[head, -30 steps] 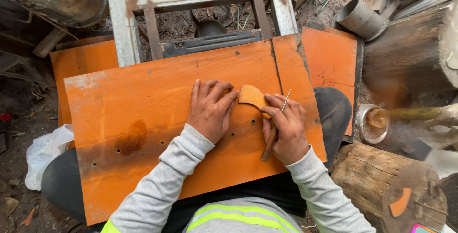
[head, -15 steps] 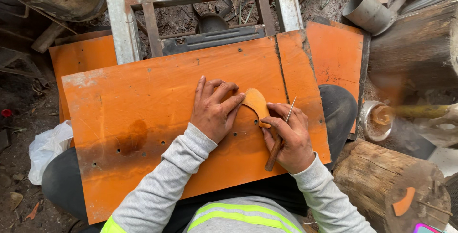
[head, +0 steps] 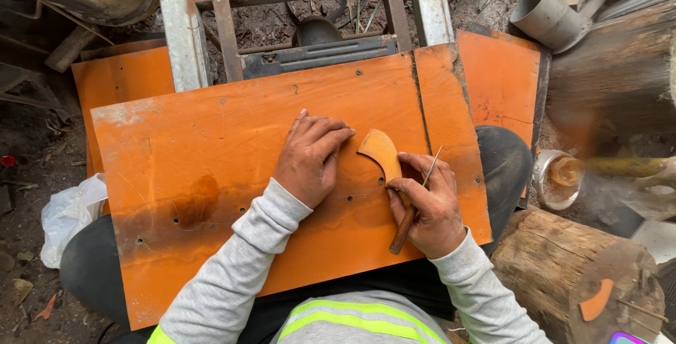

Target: The person uses a handheld awl to punch holes along the curved edge of an orange material piece. They repeatedly reposition the piece and align the tool to create a series of holes.

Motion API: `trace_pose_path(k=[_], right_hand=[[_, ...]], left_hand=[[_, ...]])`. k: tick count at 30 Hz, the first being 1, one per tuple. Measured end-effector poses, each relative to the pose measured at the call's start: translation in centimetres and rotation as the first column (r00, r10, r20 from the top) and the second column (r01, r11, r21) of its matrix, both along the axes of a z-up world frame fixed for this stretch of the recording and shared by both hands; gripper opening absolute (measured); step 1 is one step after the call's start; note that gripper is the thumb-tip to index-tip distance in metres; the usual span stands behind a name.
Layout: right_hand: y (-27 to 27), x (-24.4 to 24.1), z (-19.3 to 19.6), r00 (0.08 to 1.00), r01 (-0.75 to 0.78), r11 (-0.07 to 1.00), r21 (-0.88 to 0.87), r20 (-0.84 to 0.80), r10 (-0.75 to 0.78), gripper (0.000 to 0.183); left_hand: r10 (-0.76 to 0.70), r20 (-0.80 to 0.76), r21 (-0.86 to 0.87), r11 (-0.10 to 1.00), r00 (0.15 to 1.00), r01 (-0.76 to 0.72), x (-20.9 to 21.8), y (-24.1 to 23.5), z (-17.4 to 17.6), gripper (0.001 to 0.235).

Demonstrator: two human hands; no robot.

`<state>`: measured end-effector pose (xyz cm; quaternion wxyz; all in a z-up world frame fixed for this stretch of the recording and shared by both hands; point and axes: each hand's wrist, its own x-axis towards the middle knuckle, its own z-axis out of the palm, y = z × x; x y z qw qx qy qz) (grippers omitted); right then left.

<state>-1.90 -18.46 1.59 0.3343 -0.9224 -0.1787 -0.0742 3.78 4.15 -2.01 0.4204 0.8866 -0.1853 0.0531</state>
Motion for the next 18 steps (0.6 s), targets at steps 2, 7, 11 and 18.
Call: trace_pose_path(k=[2,7,11,18], right_hand=[[0.0,0.0,0.0,1.0,0.001,1.0,0.0,-0.001,-0.001,0.023],[0.0,0.0,0.0,1.0,-0.006,1.0,-0.005,0.002,0.006,0.023],[0.1,0.0,0.0,1.0,-0.009,1.0,-0.007,0.005,0.009,0.023],[0.0,-0.1,0.1,1.0,-0.022,1.0,0.019,-0.012,0.023,0.023]], left_hand=[[-0.003,-0.023,-0.022,1.0,1.0,0.002,0.0,0.2,0.0,0.025],[-0.047,-0.016,0.046,0.998,0.999,0.048,-0.2,0.2,-0.1,0.027],[-0.066,0.036,0.089,0.994,0.997,0.063,-0.7,0.1,-0.5,0.03],[-0.087,0.033,0.113,0.99,0.996,0.083,-1.0,0.1,-0.6,0.031]])
